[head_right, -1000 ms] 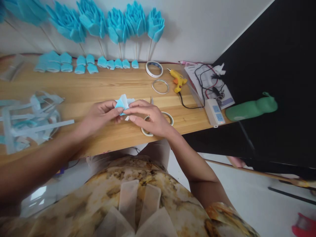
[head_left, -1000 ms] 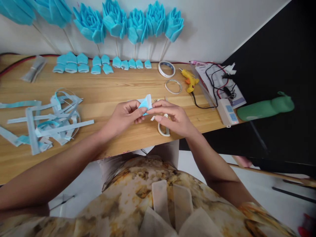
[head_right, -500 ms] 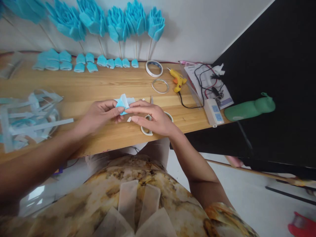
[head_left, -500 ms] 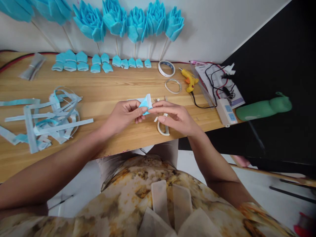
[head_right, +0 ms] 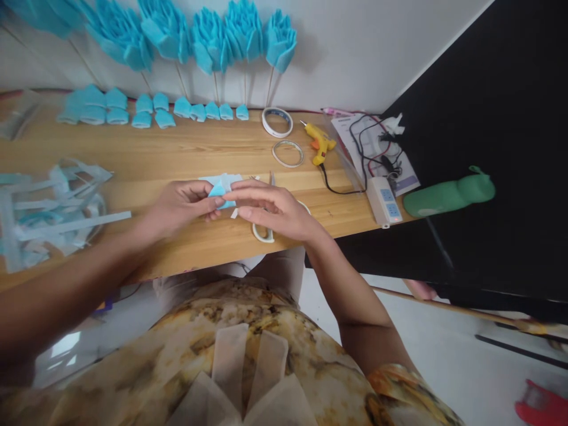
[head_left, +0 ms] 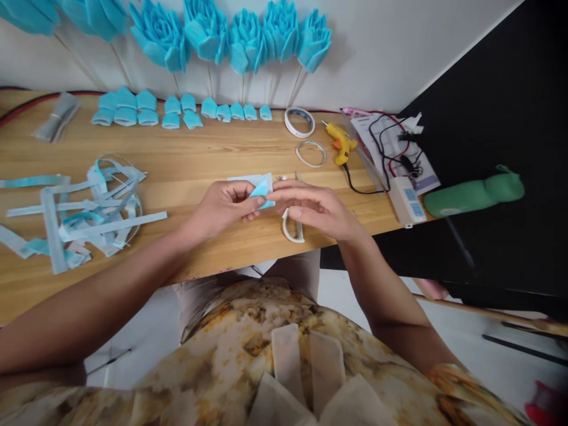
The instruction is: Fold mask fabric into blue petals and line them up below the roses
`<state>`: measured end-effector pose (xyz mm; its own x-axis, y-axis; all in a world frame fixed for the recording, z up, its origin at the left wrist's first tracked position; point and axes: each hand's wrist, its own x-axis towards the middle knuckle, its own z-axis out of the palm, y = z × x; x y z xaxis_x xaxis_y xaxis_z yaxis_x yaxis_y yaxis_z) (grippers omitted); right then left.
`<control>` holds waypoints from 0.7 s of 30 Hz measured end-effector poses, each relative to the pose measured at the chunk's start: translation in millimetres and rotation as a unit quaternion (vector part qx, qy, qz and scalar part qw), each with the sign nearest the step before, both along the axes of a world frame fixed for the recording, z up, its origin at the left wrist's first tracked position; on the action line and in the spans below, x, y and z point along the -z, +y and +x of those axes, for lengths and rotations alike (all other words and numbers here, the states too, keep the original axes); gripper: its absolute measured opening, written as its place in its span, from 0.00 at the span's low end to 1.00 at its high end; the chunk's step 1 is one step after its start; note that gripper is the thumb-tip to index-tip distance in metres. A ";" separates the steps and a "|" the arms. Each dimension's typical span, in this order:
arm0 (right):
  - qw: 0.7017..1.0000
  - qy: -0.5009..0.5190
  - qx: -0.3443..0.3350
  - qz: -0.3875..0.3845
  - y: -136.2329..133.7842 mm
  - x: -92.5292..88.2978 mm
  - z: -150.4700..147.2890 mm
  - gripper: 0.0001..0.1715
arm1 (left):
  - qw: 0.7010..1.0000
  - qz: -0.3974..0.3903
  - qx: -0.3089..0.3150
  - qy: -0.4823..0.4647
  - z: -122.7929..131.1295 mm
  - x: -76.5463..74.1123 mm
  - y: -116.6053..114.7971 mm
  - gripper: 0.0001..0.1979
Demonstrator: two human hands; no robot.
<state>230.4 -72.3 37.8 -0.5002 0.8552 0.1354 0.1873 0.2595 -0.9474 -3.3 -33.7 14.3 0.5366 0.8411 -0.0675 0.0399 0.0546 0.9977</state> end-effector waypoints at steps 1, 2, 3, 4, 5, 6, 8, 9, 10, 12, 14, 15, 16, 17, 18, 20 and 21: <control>1.000 -0.001 -0.001 0.000 0.1 0.8 -1.0 0.21 | 1.000 0.001 0.002 0.000 0.0 -0.2 -0.1 0.16; 1.000 -0.003 -0.001 0.000 0.2 1.3 -2.0 0.21 | 1.000 0.002 0.004 -0.001 -0.1 -0.3 -0.1 0.16; 1.000 -0.004 0.001 0.000 0.1 1.6 -2.9 0.22 | 1.000 0.002 0.004 -0.002 -0.1 -0.3 0.0 0.16; 1.000 -0.005 0.003 0.001 0.0 1.7 -3.8 0.22 | 1.000 0.001 0.003 -0.001 0.0 -0.3 0.0 0.17; 1.000 -0.007 0.008 0.003 -0.3 1.6 -4.6 0.22 | 1.000 -0.002 0.002 -0.001 0.1 -0.2 0.0 0.17; 1.000 -0.012 0.013 0.008 -0.6 1.4 -5.4 0.21 | 1.000 -0.007 0.000 -0.001 0.3 0.0 0.0 0.16; 0.999 -0.028 0.025 0.024 -1.3 1.5 -7.1 0.21 | 1.000 -0.021 -0.001 -0.005 0.8 0.5 0.0 0.16; 0.998 -0.037 0.031 0.035 -1.6 2.1 -8.1 0.21 | 0.999 -0.030 -0.003 -0.011 1.1 0.9 0.0 0.16; 0.997 -0.046 0.038 0.046 -2.0 2.9 -9.2 0.22 | 0.999 -0.038 -0.005 -0.019 1.3 1.2 -0.1 0.16; 0.995 -0.061 0.052 0.067 -2.6 5.3 -11.5 0.23 | 0.998 -0.053 -0.009 -0.033 1.6 1.7 -0.4 0.16; 0.992 -0.070 0.060 0.082 -3.0 7.6 -13.3 0.24 | 0.997 -0.061 -0.014 -0.043 1.4 1.5 -0.8 0.16; 0.992 -0.072 0.060 0.088 -3.0 8.3 -13.7 0.25 | 0.997 -0.062 -0.017 -0.044 1.2 1.1 -0.9 0.17; 0.992 -0.073 0.058 0.090 -3.0 8.6 -13.8 0.25 | 0.997 -0.061 -0.020 -0.042 0.9 0.4 -1.1 0.17; 0.992 -0.071 0.054 0.088 -2.8 8.4 -13.5 0.25 | 0.997 -0.059 -0.022 -0.038 0.7 -0.3 -1.3 0.17; 0.993 -0.066 0.049 0.083 -2.6 8.0 -12.8 0.24 | 0.998 -0.054 -0.023 -0.033 0.4 -1.2 -1.4 0.16; 0.996 -0.051 0.040 0.062 -2.0 6.5 -10.7 0.24 | 0.998 -0.048 -0.019 -0.020 0.3 -2.6 -1.6 0.16; 0.997 -0.041 0.038 0.049 -1.5 5.7 -9.5 0.24 | 0.999 -0.047 -0.016 -0.016 0.3 -3.1 -1.7 0.15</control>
